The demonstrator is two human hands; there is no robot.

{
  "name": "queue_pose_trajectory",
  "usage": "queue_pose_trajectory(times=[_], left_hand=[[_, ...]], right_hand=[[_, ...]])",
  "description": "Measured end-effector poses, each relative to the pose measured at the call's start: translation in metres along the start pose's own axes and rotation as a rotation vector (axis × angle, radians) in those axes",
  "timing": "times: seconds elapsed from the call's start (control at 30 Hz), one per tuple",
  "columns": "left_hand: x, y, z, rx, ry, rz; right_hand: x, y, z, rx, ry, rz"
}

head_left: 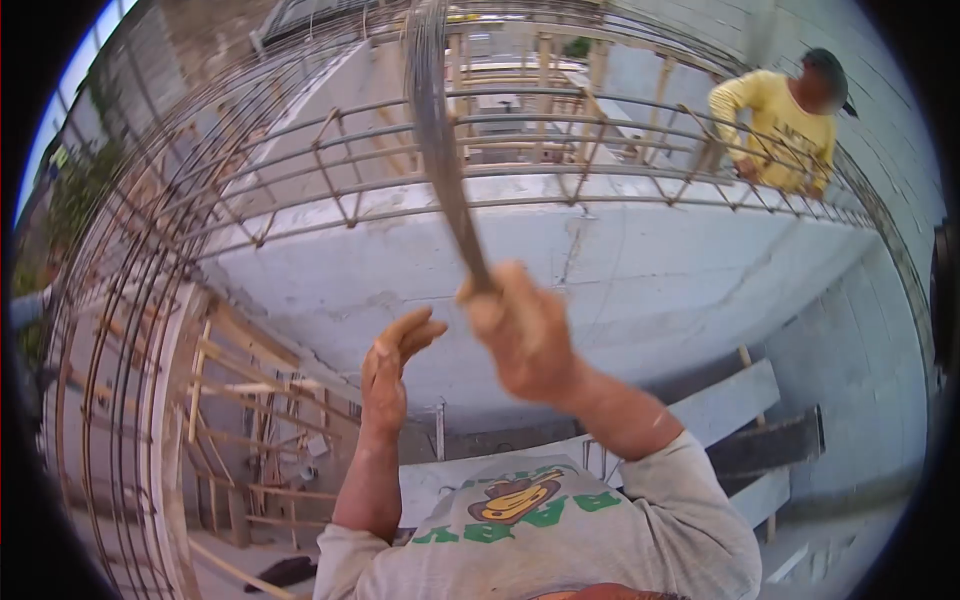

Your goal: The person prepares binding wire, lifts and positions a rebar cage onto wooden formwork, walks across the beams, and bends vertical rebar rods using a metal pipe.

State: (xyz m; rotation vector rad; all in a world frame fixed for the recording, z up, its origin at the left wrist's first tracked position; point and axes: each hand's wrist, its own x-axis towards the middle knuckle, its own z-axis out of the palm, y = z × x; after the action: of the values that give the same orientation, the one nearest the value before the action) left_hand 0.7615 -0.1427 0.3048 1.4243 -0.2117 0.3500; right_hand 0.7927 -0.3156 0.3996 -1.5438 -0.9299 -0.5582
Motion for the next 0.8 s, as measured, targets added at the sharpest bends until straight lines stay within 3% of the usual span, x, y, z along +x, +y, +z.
queue_pose_trajectory(times=[0.03, 0.1, 0.2, 0.3, 0.4, 0.53, 0.67, 0.7, 0.8], left_hand=[[0.012, 0.002, 0.009, -0.085, -0.02, 0.054], [0.032, 0.033, 0.033, -0.157, 0.033, 0.062], [0.042, 0.053, 0.013, -0.622, -0.16, -0.026], [0.023, 0.059, 0.004, -0.52, -0.138, -0.143], [-0.01, 0.058, -0.002, -0.412, 0.049, -0.143], [-0.067, 0.077, -0.025, 0.216, 0.254, -0.123], [-0.146, 0.078, -0.056, 0.251, 0.485, -0.15], [-0.164, 0.084, -0.059, 0.138, 0.539, -0.113], [-0.217, 0.085, -0.08, 0.163, 0.669, -0.257]], right_hand=[[-0.024, 0.013, 0.021, -0.062, -0.034, -0.141], [-0.072, 0.032, 0.048, 0.026, -0.236, -0.034], [-0.12, 0.068, 0.077, 0.121, -0.223, 0.112], [-0.131, 0.08, 0.084, 0.119, -0.303, 0.105], [-0.129, 0.077, 0.106, 0.306, -0.309, 0.172], [-0.159, 0.061, 0.153, 0.415, -0.547, 0.157], [-0.183, 0.029, 0.197, 0.444, -0.778, 0.011], [-0.192, 0.024, 0.206, 0.476, -0.843, -0.01], [-0.204, -0.008, 0.231, 0.54, -0.994, -0.02]])
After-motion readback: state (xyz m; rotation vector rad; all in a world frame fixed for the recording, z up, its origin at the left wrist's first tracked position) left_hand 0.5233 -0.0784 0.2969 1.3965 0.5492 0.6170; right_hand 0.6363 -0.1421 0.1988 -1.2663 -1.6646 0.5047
